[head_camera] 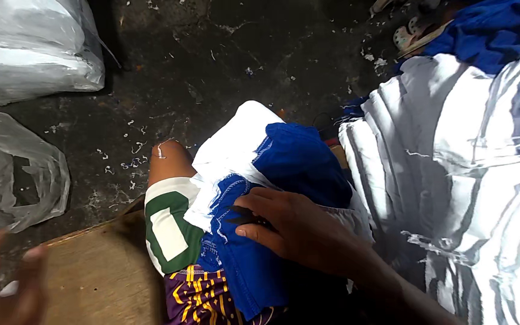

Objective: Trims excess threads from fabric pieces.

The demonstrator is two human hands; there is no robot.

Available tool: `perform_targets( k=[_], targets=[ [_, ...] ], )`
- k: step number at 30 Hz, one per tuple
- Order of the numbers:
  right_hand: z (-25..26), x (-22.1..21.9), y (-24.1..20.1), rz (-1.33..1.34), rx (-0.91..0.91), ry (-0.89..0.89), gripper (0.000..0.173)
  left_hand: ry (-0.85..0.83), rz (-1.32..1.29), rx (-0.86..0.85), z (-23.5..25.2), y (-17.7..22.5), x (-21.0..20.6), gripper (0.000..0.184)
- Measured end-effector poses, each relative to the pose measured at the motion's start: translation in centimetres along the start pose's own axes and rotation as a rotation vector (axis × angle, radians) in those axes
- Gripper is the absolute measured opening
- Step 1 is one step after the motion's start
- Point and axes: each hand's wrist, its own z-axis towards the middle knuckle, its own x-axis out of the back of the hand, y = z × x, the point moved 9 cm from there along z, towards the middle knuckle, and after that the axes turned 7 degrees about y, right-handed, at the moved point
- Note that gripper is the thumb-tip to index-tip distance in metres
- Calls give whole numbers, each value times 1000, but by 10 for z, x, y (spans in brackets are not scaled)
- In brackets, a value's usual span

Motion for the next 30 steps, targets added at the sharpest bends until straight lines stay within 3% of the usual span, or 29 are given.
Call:
perform_targets(
  k=[2,5,9,13,21,26,30],
  targets=[
    [1,0,-1,18,-32,0,32,-109,-170,-104,-7,25,-45,45],
    [0,0,2,44,-57,-2,31,-105,-425,-152,-24,86,-102,33],
    [-5,1,10,56,-69,-27,34,15,-304,-260,-39,125,-128,33],
    [-6,3,12,62,-74,-16,34,90,-271,-352,-41,122,-121,24],
    [-8,5,4,67,-38,25,33,53,-533,-304,-25,106,-91,21],
    [-11,12,-5,115,32,29,32,-55,-836,-78,-19,107,-96,12],
    [-13,7,-18,284,59,2,37,-7,-954,-9,-15,125,-95,12]
  ],
)
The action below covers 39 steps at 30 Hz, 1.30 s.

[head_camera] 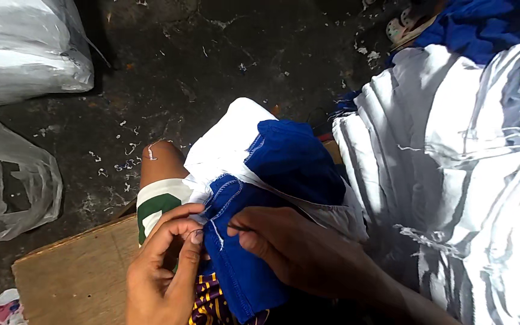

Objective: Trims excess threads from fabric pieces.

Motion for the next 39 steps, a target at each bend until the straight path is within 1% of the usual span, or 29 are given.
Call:
perform_targets(
  k=[2,4,6,8,10,11,12,13,15,16,17,19,21,22,23,24,25,27,29,30,31,33,36,37,39],
  targets=[
    [-2,-8,-1,33,-46,26,44,21,-18,-3,3,8,-7,9],
    [-6,-13,1,-18,-66,141,51,38,-28,-9,6,14,-12,9],
    [-11,-13,1,-119,-57,257,50,46,-72,18,8,15,-14,10],
    [-16,-11,1,-187,-50,364,37,12,-139,88,7,13,-14,12],
    [-20,-7,0,-220,-39,453,16,-49,-235,134,4,13,-17,11],
    [-22,-5,0,-209,-39,479,11,-83,-278,136,3,15,-19,9],
    [-22,-1,0,-178,-42,489,9,-116,-290,117,3,16,-21,7],
    [-22,2,1,-144,-47,487,8,-152,-255,69,4,17,-23,13],
    [-23,12,2,-90,-47,471,8,-207,-57,-58,4,14,-32,35],
    [-24,18,2,-73,-34,470,8,-198,55,-121,4,10,-37,40],
    [-25,26,1,-66,-11,473,9,-159,156,-192,4,10,-41,36],
    [-27,45,-5,-91,48,486,9,-1,297,-378,4,25,-44,20],
    [-33,67,-13,-184,95,501,7,118,390,-541,-1,44,-39,18],
    [-38,77,-17,-246,111,492,5,143,433,-594,-5,49,-37,16],
    [-42,82,-20,-305,121,464,3,131,485,-633,-10,50,-36,15],
    [-47,83,-20,-363,123,415,3,80,534,-653,-17,46,-37,14],
    [-52,78,-16,-415,117,339,7,-4,565,-656,-25,37,-41,14],
    [-61,54,0,-489,106,127,10,-190,574,-627,-40,10,-51,17],
    [-73,30,18,-470,63,-70,8,-326,530,-504,-50,-13,-51,23],
    [-77,28,22,-447,51,-90,8,-360,498,-430,-51,-16,-47,26],
    [-79,33,21,-421,42,-63,11,-373,482,-373,-49,-15,-42,28],
    [-75,52,12,-346,31,33,21,-325,474,-320,-42,-3,-32,29],
    [-59,77,-12,-259,24,189,32,-187,344,-333,-34,22,-25,23],
    [-54,78,-19,-217,24,214,36,-182,264,-330,-33,29,-27,22],
    [-48,66,-26,-67,24,216,45,-235,158,-303,-34,34,-37,23]
  ],
)
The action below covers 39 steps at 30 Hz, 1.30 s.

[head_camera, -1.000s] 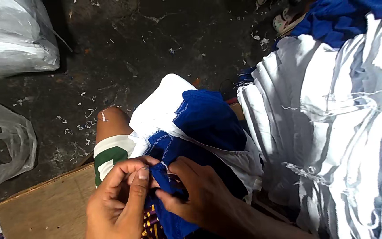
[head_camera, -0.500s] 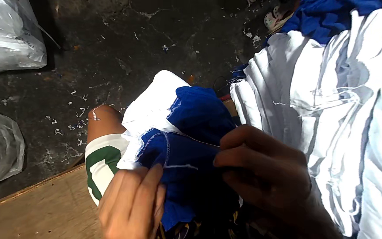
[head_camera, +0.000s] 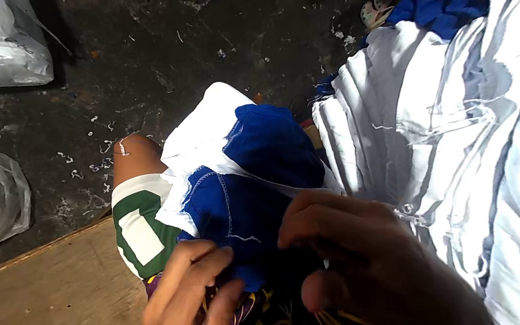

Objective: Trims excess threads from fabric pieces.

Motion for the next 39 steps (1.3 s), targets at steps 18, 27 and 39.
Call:
perform_targets(
  k=[18,27,39],
  targets=[
    [-26,-70,37,-375,-244,-244,52,-78,152,83,-3,-40,-23,27],
    [-13,-84,29,-691,-70,-133,38,-58,302,61,-2,-33,-25,25],
    [-12,-71,33,-529,-102,-111,39,-50,-19,195,18,-58,25,25]
  ],
)
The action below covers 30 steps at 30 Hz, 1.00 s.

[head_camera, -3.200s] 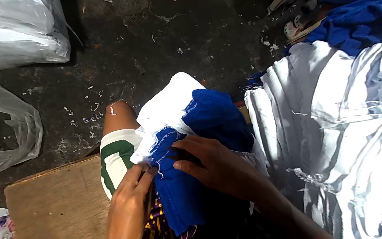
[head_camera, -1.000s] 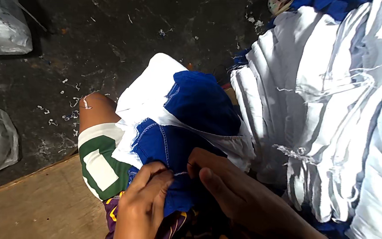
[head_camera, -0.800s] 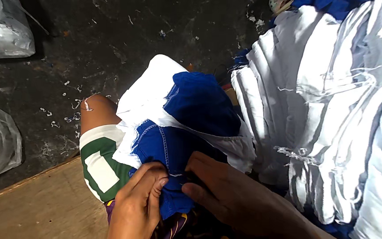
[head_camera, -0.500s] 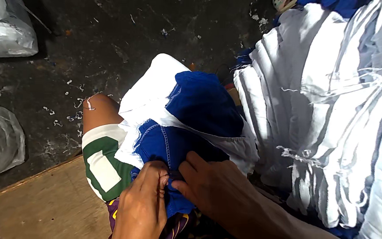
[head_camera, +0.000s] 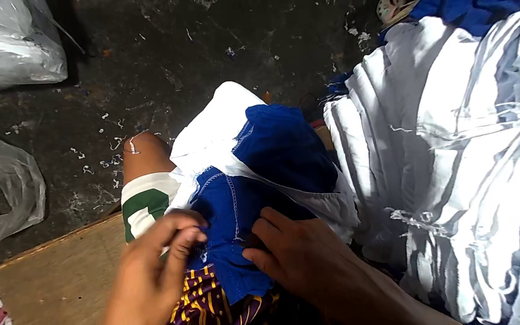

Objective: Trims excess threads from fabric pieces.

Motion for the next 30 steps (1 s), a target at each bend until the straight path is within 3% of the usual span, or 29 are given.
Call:
perform_targets(
  k=[2,3,4,6,7,11,14,22,26,30],
  targets=[
    [3,7,-1,59,-20,15,41,198,51,48,6,-5,40,22],
    [5,11,-3,102,-28,21,42,290,176,65,6,-6,57,32],
    [7,13,-4,161,-39,19,43,319,364,86,5,-6,66,54],
    [9,10,-2,296,-88,-34,46,235,578,89,2,-1,63,78],
    [10,7,0,340,-114,-53,48,176,568,71,0,4,53,76],
    [6,0,11,415,-161,-94,49,-16,228,1,-17,27,-12,37],
    [3,-3,15,436,-155,-114,48,-45,261,-85,-30,21,-47,26],
    [0,-5,0,321,106,-134,48,19,182,-165,-15,17,-38,28],
    [6,-2,10,205,18,30,18,69,200,-155,-6,18,-35,27],
    [19,-10,24,440,-104,-65,21,117,228,-138,-6,27,-36,24]
  ],
)
